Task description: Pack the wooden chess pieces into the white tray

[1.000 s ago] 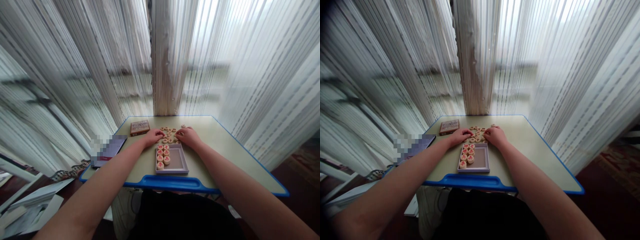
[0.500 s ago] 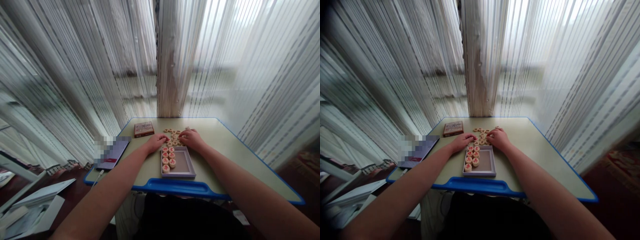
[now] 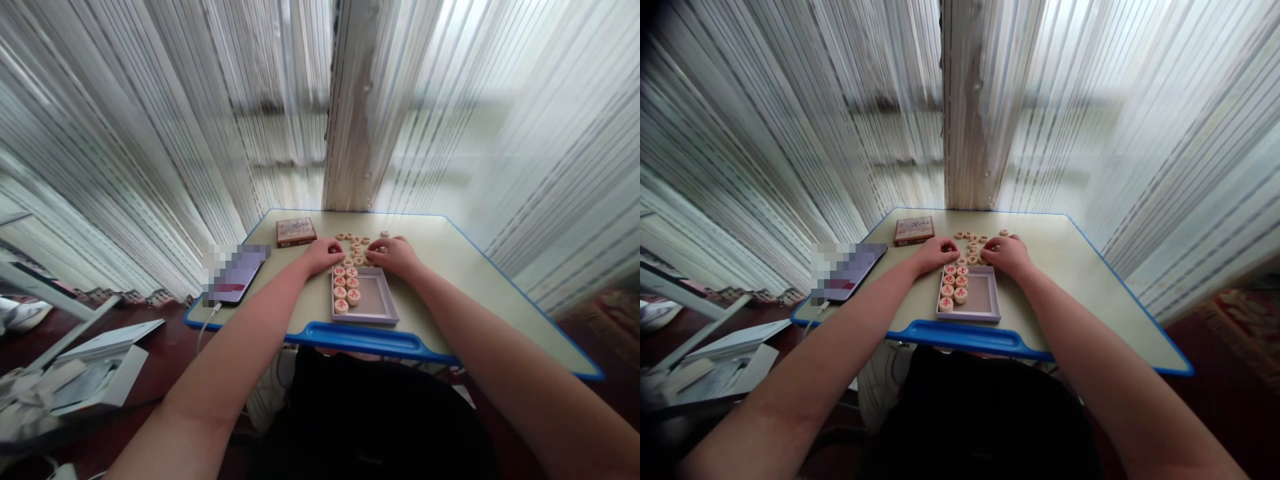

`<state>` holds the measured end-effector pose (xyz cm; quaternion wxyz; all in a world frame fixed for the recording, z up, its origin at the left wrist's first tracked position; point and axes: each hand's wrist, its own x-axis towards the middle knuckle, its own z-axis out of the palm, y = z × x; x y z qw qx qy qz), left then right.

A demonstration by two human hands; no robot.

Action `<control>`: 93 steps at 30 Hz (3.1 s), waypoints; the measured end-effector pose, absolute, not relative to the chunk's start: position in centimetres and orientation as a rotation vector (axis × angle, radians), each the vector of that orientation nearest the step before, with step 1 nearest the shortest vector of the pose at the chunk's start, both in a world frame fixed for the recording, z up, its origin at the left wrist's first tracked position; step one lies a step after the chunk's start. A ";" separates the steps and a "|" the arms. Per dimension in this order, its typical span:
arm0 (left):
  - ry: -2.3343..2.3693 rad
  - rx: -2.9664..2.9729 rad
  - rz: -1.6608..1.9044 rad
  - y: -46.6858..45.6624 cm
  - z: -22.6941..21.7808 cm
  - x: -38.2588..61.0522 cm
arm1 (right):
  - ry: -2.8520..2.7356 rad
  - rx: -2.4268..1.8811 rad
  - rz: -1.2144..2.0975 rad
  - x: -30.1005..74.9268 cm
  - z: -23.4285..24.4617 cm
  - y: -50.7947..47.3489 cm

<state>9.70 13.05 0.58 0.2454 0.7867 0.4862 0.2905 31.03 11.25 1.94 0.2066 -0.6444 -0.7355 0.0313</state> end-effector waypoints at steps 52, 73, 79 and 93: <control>1.447 2.137 0.833 10.2 2.5 7.6 | -2.267 -1.871 0.035 33.6 5.5 9.0; 1.139 1.534 0.681 10.0 3.0 7.2 | -2.339 -1.538 0.273 32.8 5.1 8.8; 1.185 1.630 0.640 10.0 3.0 7.4 | -2.449 -1.444 0.496 31.9 6.0 7.6; 1.248 1.667 0.767 10.0 2.6 8.1 | -2.518 -1.404 0.237 30.9 4.5 7.6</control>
